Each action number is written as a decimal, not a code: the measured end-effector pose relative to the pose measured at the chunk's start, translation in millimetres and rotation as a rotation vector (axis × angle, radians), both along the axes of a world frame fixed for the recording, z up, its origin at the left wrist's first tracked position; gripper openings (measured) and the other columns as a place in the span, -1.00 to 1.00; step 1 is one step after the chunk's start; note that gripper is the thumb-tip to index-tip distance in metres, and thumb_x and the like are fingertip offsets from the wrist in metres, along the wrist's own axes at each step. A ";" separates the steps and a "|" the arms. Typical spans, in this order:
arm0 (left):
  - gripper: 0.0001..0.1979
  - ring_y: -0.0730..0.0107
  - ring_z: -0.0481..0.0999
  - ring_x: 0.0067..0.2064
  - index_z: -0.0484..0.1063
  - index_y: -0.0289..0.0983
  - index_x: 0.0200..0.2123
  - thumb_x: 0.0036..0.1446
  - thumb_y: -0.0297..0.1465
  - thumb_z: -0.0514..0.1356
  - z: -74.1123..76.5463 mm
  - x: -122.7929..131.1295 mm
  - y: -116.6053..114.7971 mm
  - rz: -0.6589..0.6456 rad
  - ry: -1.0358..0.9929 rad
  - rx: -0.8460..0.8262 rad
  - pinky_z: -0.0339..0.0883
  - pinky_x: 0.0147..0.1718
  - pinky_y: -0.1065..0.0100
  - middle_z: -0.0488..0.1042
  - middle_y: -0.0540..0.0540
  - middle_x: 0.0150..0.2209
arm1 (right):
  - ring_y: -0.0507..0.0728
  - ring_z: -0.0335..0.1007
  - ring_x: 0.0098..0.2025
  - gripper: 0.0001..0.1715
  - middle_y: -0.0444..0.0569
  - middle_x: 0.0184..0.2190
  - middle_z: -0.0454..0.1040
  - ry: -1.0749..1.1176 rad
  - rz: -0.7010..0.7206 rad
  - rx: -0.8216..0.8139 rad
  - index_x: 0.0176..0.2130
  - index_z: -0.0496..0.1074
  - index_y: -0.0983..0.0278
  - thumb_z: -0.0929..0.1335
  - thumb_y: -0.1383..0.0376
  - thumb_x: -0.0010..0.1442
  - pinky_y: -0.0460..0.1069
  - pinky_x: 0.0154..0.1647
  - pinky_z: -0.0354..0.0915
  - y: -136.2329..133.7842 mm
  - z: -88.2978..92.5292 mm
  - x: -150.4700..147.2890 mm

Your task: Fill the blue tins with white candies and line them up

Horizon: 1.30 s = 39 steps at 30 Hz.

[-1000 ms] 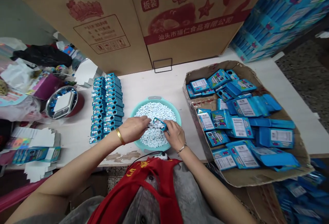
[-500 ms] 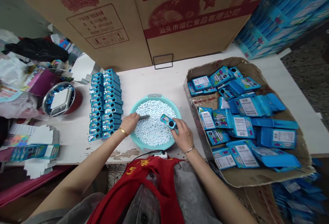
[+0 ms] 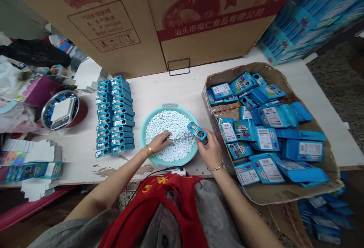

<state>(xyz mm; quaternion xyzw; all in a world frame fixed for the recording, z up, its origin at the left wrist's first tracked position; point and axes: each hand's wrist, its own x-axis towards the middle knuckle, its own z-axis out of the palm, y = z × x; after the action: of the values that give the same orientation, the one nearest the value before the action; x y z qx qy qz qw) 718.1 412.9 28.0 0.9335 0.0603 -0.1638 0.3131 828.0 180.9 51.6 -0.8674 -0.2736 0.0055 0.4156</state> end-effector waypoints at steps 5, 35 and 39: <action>-0.74 0.36 0.42 -0.14 0.26 -0.28 -0.02 0.25 -0.33 0.03 70.7 -19.5 23.0 -0.042 -0.117 -0.048 0.30 -0.11 0.32 0.41 -0.14 -0.12 | 0.25 0.39 -0.07 -0.60 0.11 -0.11 0.46 -0.066 0.110 -0.086 0.04 0.31 0.26 0.28 0.24 0.20 0.12 -0.09 0.34 7.0 -2.6 -4.4; -0.76 0.25 0.40 -0.05 0.32 -0.30 -0.09 0.23 -0.54 -0.05 -15.3 1.9 -6.3 -0.049 0.148 0.251 0.32 -0.08 0.23 0.41 -0.18 -0.11 | 0.23 0.40 -0.07 -0.61 0.10 -0.11 0.47 -0.046 0.083 -0.027 0.02 0.31 0.25 0.28 0.17 0.22 0.11 -0.07 0.34 4.4 -5.3 3.4; -0.69 0.30 0.38 0.03 0.27 -0.28 0.02 0.22 -0.51 -0.01 -30.4 21.3 -33.3 -0.046 0.103 0.143 0.28 0.01 0.29 0.38 -0.17 0.02 | 0.22 0.41 -0.09 -0.59 0.11 -0.12 0.47 -0.015 0.026 -0.012 0.01 0.32 0.25 0.30 0.12 0.21 0.11 -0.08 0.35 1.7 -1.0 3.6</action>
<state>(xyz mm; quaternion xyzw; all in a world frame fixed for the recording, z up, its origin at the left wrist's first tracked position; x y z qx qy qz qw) 739.4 379.6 -2.4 0.9449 0.0666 -0.2142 0.2385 831.6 182.5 50.6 -0.8663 -0.2880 0.0059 0.4081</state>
